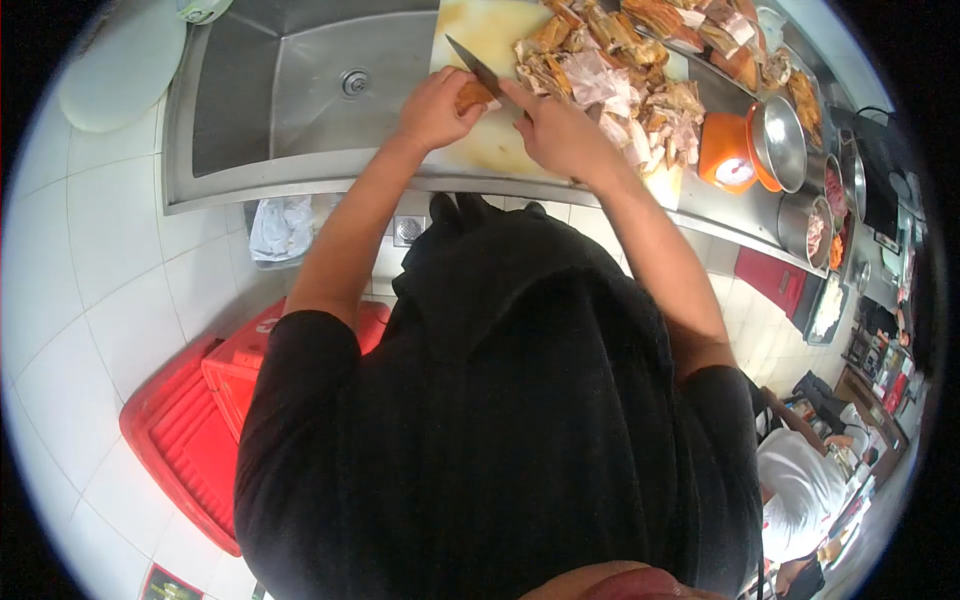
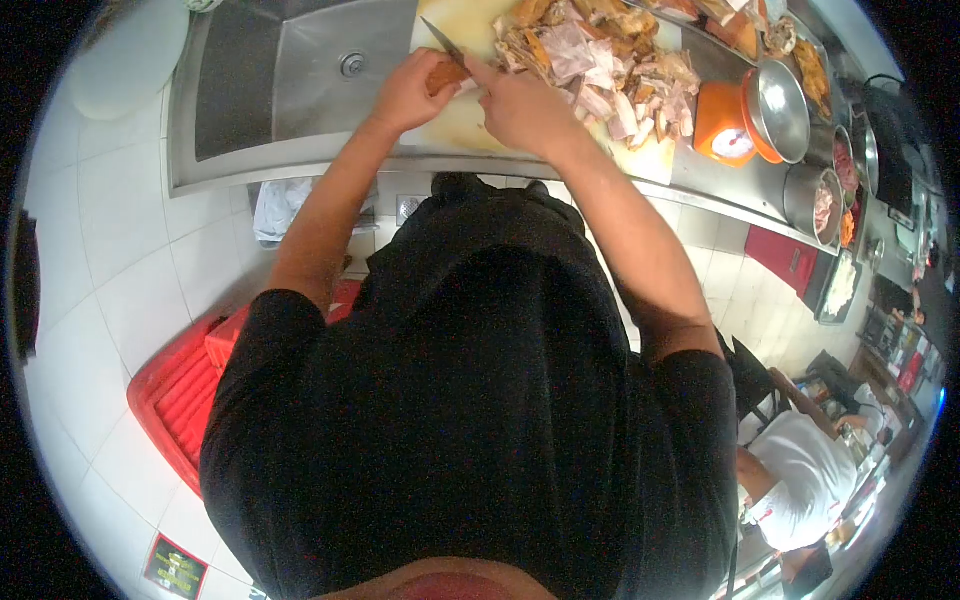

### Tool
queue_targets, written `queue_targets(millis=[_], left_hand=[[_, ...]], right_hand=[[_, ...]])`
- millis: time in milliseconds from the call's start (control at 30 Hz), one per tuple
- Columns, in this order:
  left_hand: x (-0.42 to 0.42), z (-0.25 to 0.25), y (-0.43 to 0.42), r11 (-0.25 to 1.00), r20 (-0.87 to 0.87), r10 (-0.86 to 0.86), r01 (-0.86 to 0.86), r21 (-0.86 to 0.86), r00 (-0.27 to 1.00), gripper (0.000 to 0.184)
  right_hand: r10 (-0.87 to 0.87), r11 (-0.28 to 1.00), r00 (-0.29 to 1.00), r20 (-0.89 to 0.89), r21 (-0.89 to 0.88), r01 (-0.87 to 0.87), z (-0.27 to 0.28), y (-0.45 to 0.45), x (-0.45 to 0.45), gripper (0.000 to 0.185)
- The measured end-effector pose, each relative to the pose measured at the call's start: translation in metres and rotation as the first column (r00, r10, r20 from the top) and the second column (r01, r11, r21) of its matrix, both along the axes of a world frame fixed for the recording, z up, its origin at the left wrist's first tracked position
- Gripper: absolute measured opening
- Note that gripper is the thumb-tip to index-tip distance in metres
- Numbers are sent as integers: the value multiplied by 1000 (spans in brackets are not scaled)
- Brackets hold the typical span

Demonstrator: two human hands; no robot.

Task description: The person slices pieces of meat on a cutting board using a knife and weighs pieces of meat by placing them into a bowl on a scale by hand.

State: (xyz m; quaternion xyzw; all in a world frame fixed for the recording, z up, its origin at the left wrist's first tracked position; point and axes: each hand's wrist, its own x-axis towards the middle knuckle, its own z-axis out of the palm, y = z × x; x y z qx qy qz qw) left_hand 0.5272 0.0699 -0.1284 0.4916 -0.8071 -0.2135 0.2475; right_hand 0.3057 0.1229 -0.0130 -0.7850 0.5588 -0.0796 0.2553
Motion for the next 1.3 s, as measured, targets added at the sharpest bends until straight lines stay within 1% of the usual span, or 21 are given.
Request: queue_targets(millis=[67,100,200,233,333,400,433,500,600,667,700,767,867,900,1000,1067,1100,1167,1200,1267,1300], left_hand=[[-1,-8,-3,1000,-26,18,-18,-23,999,45],[-1,-11,-3,999,-38,25,-26,-34,999,44],[-2,-7,-1,998,-20,16,-17,-64,1000,43],[-3,-4,-1,998,-11,20,-21,-56,1000,43],[-5,2,2,999,26,35,-34,-36,999,40],[-6,6,3,998,62,56,-54,-25,997,36],[-7,4,6,997,47,53,-50,-61,997,34],[-8,-2,6,989,18,57,-54,-138,998,31],[-11,-3,9,990,-25,34,-37,-139,999,30],[-13,-4,8,992,17,10,-8,-123,1000,30],[-10,-3,6,993,47,-2,8,-120,999,31],[-7,-3,2,986,49,28,-20,-163,998,33],[-10,-3,7,988,-1,50,-50,-149,999,37],[-8,-3,10,989,-19,61,-63,-132,998,39],[-7,-6,8,981,-37,40,-46,-188,999,43],[-7,-6,4,988,-26,28,-32,-153,999,43],[-6,-7,4,991,-16,18,-20,-133,1000,43],[-6,-14,4,985,-44,26,-33,-168,999,43],[-8,-17,2,980,-62,28,-40,-194,998,43],[-6,-13,3,991,-56,10,-17,-129,998,43],[-5,-6,3,995,-46,-1,-4,-101,999,43]], right_hand=[[48,999,999,19,-5,-48,-10,-17,-3,57],[28,989,1000,-6,144,-26,16,-24,4,58],[-14,958,1000,-12,286,17,25,-43,16,60],[42,965,998,-38,260,-30,17,-54,22,61],[-29,956,999,-28,291,36,11,-60,37,61],[31,960,996,-78,281,-8,15,-62,35,60],[63,960,993,-103,277,-32,18,-64,35,60],[7,954,1000,6,300,-8,34,-42,22,61],[5,973,999,-45,232,5,9,-33,14,59],[37,985,994,-103,171,-19,-10,-50,26,58],[29,967,992,-124,253,3,-2,-50,32,58],[24,919,987,-161,392,42,17,-57,42,58],[-44,957,995,-84,282,66,24,-27,23,61],[-19,966,995,-94,255,43,25,-15,15,62],[8,980,993,-114,198,15,20,8,1,64],[-16,983,993,-119,180,37,5,13,2,66],[-42,983,994,-105,173,59,-13,13,6,68],[-99,982,992,-83,156,111,-57,13,16,71],[-120,981,991,-64,147,128,-67,19,18,72],[-170,978,985,-16,119,171,-82,26,18,75],[-165,986,986,14,42,164,-81,28,17,75]])
